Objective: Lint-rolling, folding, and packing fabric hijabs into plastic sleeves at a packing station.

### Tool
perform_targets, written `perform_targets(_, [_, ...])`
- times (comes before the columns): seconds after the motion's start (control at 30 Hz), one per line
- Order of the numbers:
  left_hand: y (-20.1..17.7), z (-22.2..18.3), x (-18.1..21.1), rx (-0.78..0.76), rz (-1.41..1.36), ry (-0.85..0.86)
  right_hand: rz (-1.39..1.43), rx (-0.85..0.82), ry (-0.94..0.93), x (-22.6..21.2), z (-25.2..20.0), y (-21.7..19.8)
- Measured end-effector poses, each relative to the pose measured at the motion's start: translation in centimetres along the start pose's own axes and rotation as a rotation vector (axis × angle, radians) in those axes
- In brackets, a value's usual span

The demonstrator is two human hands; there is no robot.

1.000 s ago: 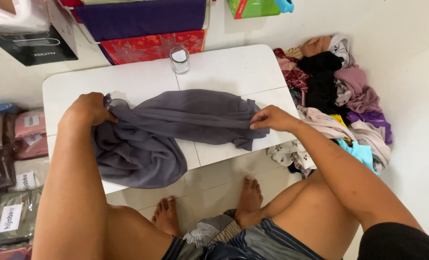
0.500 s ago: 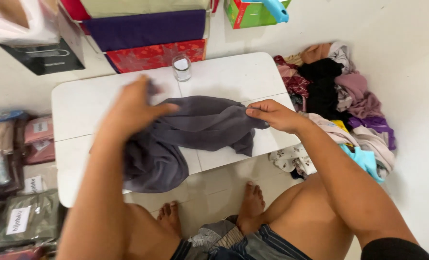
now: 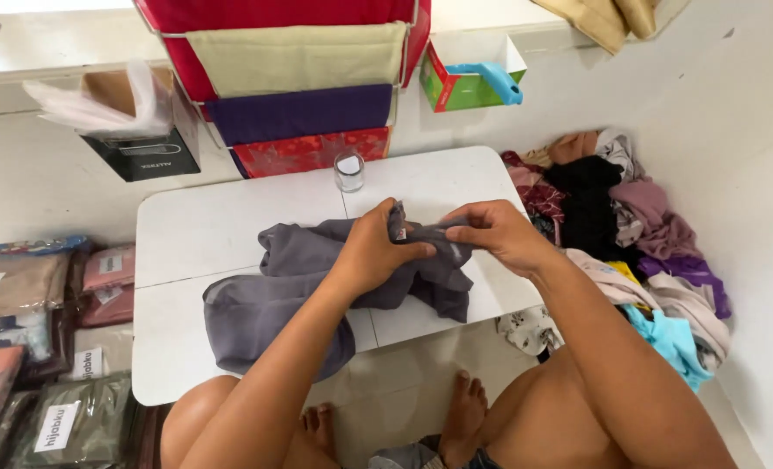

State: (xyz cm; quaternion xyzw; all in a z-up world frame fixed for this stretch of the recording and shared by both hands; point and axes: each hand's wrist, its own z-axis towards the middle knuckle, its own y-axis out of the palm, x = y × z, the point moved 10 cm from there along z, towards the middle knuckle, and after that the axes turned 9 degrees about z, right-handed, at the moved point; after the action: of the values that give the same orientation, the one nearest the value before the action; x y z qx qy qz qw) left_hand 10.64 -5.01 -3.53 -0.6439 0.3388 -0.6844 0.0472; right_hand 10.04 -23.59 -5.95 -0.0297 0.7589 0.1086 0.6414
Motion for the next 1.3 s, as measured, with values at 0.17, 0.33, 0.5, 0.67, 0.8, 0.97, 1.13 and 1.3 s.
perform_targets(0.17, [0.5, -0.4, -0.1, -0.053, -0.130, 0.009, -0.040, 0.079, -0.128, -1.5, -0.2, -0.8])
perform_targets(0.33, [0.0, -0.9, 0.5, -0.038, -0.262, 0.032, 0.108, 0.133, -0.161, -1.6, -0.4, -0.8])
perform_targets(0.5, [0.5, -0.8, 0.4, -0.057, -0.274, 0.064, 0.151, 0.173, -0.180, -2.8, -1.0, -0.1])
perform_targets(0.67, [-1.1, -1.7, 2.2, -0.007, -0.097, 0.073, 0.140, 0.208, -0.236, -2.7, -0.6, -0.6])
perform_targets(0.8, [-2.3, -2.6, 3.8, 0.054, -0.032, 0.116, 0.132, 0.153, -0.192, -2.9, -0.7, 0.7])
perform_targets(0.97, [-2.5, -2.9, 3.9, 0.070, -0.001, 0.135, 0.084, 0.078, -0.053, -1.4, -0.5, 2.0])
perform_targets(1.13, [-3.5, -3.6, 4.9, 0.223, 0.099, 0.319, 0.221, -0.006, 0.016, -0.2, -0.1, 2.6])
perform_targets(1.3, [-2.6, -4.9, 7.2, 0.292, 0.358, 0.497, 0.264, -0.002, 0.045, -0.4, -0.3, 2.8])
